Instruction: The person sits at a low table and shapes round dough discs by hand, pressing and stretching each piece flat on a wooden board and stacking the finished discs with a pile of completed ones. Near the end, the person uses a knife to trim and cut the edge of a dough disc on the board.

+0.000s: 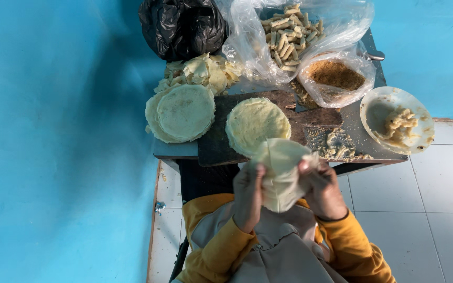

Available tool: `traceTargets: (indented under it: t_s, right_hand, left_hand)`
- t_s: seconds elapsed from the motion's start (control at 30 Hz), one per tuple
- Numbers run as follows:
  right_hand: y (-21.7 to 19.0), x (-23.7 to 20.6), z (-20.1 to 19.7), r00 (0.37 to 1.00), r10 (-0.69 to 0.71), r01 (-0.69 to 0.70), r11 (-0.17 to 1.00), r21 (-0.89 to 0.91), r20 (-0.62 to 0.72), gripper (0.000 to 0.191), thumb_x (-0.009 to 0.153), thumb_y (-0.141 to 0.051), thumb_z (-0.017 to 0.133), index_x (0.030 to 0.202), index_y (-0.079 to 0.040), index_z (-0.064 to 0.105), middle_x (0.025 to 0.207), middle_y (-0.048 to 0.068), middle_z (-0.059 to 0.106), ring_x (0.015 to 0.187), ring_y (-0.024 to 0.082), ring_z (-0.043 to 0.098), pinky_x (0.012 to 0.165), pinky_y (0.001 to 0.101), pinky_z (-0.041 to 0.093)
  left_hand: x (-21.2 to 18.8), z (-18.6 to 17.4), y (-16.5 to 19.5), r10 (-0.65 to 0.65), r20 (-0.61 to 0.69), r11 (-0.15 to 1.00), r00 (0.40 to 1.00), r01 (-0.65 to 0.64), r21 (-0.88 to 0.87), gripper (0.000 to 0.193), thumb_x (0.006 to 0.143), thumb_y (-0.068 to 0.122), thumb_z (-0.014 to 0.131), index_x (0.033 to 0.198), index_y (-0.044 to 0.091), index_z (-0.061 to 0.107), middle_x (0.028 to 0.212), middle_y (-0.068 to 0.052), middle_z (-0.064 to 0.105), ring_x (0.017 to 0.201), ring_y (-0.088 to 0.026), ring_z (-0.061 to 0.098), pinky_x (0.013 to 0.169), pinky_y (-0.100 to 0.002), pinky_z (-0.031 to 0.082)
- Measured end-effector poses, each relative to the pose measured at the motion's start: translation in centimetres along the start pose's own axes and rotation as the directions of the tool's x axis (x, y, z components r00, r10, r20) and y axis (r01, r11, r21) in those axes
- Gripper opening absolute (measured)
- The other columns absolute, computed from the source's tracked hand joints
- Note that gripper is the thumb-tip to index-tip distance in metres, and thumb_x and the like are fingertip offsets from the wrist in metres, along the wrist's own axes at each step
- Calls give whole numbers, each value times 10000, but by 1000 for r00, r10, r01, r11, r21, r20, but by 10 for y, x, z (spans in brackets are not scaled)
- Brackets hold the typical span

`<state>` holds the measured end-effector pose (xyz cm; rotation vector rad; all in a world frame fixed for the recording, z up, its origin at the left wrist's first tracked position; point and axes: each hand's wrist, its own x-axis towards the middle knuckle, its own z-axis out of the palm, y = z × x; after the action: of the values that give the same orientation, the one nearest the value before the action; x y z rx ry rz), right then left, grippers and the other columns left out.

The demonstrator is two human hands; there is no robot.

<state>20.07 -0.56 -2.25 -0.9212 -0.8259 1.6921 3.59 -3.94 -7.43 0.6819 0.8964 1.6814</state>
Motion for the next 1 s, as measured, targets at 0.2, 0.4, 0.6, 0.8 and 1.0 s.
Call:
traceTargets:
  t_s: [0.2,0.4,0.6,0.8,1.0]
  right_hand:
    - [-8,28,-54,998,-61,57,973,225,10,206,1039,-145,655,1184,1,654,1124,129,720,1014,219,712,951,395,578]
    - [-70,84,-64,572,-486,541,-383,-749,661,177,1040,1,699,1215,8,726,1099,152,743,920,217,743,855,316,612]
    - [-89,125,7,786,-366,562,759,-329,499,231,953,-37,697,1162,-138,697,1208,40,708,1109,156,712,1012,305,605]
    - [-19,92,59,592,-279,652,-385,-653,756,329,802,-19,703,1084,-183,749,1039,31,680,919,234,675,771,388,581]
    - [-23,82,54,562,-256,679,-400,-616,786,311,834,-12,691,1124,-120,725,984,41,658,910,250,651,793,378,565]
  left_hand:
    - [2,-38,1,182,-248,944,951,-240,-226,221,1052,269,581,1000,72,667,967,-15,651,839,-123,688,661,-334,588]
    - [24,-76,66,298,-548,876,782,-452,-168,230,1032,298,578,1098,93,657,1005,-26,651,928,-141,670,839,-323,578]
    - [23,-83,97,414,-563,853,715,-521,-35,229,1090,291,612,1105,68,655,1031,-19,639,955,-106,617,862,-291,530]
    - [23,-69,95,379,-462,842,802,-506,-188,234,1077,281,628,1128,55,660,996,-8,638,904,-95,602,801,-263,507]
    - [21,-63,89,392,-416,872,820,-476,-117,260,1111,282,640,1126,24,661,1010,-23,647,906,-92,601,801,-262,505]
